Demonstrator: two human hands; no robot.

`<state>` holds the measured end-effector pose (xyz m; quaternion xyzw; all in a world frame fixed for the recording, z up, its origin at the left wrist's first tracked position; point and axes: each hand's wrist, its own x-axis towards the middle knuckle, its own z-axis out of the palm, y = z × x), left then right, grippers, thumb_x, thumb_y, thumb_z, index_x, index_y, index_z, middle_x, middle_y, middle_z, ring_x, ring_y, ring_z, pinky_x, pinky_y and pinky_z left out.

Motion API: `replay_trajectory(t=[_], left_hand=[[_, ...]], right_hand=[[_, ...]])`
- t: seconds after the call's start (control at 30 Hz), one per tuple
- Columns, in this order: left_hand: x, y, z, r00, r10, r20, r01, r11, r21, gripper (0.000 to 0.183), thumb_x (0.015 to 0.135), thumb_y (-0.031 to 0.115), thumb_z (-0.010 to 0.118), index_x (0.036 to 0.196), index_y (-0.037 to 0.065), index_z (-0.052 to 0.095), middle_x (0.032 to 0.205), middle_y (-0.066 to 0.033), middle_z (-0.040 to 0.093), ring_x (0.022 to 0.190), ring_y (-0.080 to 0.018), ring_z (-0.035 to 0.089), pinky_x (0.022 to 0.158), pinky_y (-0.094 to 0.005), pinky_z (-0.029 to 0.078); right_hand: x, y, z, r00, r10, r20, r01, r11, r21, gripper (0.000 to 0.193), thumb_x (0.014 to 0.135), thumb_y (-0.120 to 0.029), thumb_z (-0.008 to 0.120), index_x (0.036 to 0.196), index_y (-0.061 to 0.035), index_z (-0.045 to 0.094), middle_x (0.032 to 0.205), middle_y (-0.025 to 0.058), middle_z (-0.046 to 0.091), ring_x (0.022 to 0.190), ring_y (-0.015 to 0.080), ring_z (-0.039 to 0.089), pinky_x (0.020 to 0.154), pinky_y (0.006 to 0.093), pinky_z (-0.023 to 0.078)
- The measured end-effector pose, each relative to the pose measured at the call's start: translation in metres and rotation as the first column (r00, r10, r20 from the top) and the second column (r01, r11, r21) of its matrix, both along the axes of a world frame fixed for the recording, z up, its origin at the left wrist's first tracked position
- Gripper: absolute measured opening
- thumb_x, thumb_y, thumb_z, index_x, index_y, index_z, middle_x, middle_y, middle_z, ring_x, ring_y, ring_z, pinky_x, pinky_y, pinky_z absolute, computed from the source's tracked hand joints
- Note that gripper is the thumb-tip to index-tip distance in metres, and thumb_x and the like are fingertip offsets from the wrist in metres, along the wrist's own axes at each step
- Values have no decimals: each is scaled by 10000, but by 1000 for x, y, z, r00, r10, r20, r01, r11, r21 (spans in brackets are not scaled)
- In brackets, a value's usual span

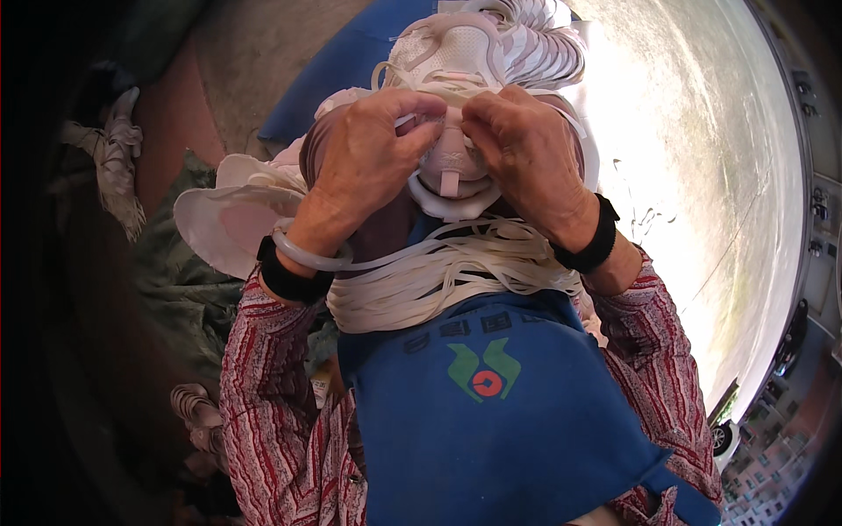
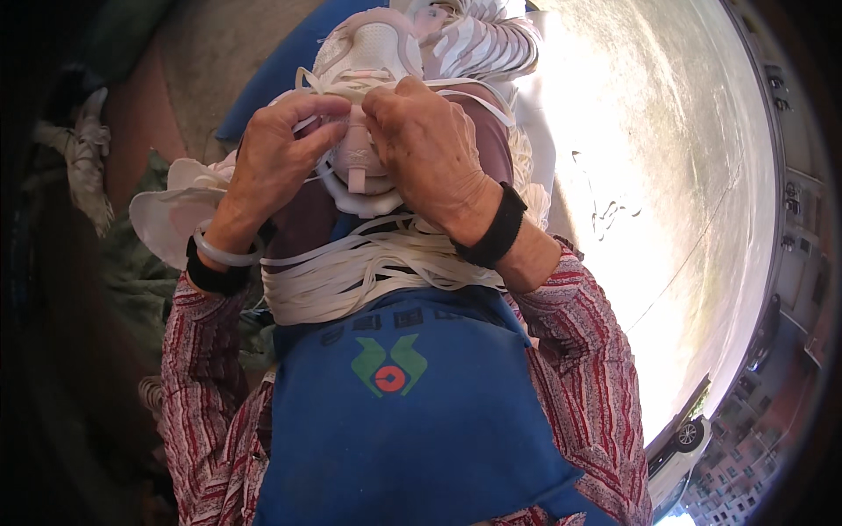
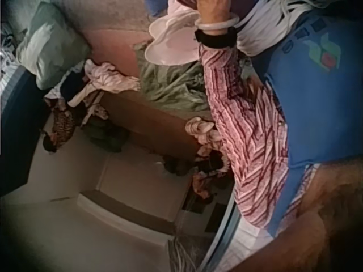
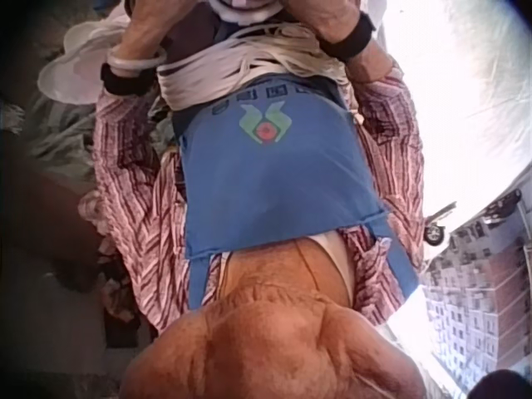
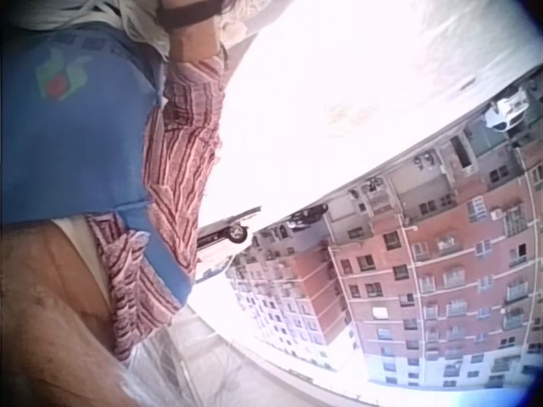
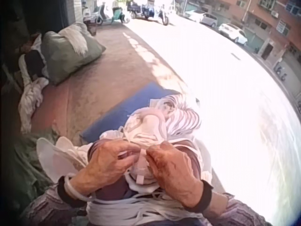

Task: Inserting laces into the eyelets of a new shoe upper.

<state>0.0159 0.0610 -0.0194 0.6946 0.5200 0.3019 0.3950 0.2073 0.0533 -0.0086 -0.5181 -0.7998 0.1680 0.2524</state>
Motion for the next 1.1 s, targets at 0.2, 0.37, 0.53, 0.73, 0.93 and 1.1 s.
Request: replay_trajectory(t=[0.2, 0.37, 0.53, 0.73, 0.93, 1.1], left_hand=[[-1, 0, -3, 1000, -25, 0, 25, 999, 40, 234, 884, 97, 697, 1093, -7, 707, 993, -100, 717, 873, -149, 671, 796, -277, 528], [1, -1, -6, 1000, -15, 19, 14, 999, 36, 228, 890, 77, 694, 1098, -16, 701, 990, -97, 716, 881, -142, 669, 788, -271, 530], [0, 1, -6, 999, -11, -35, 11, 1000, 14, 218, 896, 81, 697, 1091, -17, 704, 987, -76, 709, 880, -115, 645, 782, -251, 524], [-4, 2, -10, 992, 1, 130, 6, 999, -51, 223, 853, 127, 696, 1045, 21, 733, 922, -118, 741, 805, -169, 694, 750, -284, 541], [-2, 2, -9, 972, 67, 227, -18, 977, -210, 227, 858, 118, 694, 1062, 25, 732, 932, -108, 745, 814, -143, 690, 750, -264, 532], [3, 3, 6, 977, -18, -211, 44, 992, 120, 198, 888, 88, 694, 1065, -2, 695, 962, -101, 699, 849, -170, 664, 764, -285, 524]], right_hand=[[0, -1, -9, 976, 2, -218, -12, 999, -45, 109, 872, -75, 622, 974, -53, 653, 898, 177, 646, 808, 391, 658, 668, 466, 519], [-7, -7, 0, 989, 48, -138, -44, 998, 33, 134, 868, -13, 616, 999, -8, 644, 882, 177, 670, 764, 338, 667, 664, 372, 523], [7, 9, -3, 980, 52, -190, -74, 991, -114, 174, 831, -73, 663, 1004, -50, 653, 870, 136, 668, 712, 281, 670, 629, 374, 526], [18, 15, -4, 703, -232, -673, -281, 778, -562, 102, 874, -47, 662, 965, -10, 689, 831, -7, 654, 742, 41, 563, 650, 211, 484], [0, 3, -12, 967, 48, -251, -67, 996, -67, 151, 827, -51, 645, 977, -34, 635, 869, 120, 683, 692, 246, 672, 605, 347, 524], [-5, -1, -7, 998, 61, -10, -59, 990, 128, 176, 807, -51, 621, 978, -18, 592, 868, 165, 667, 752, 374, 669, 624, 441, 523]])
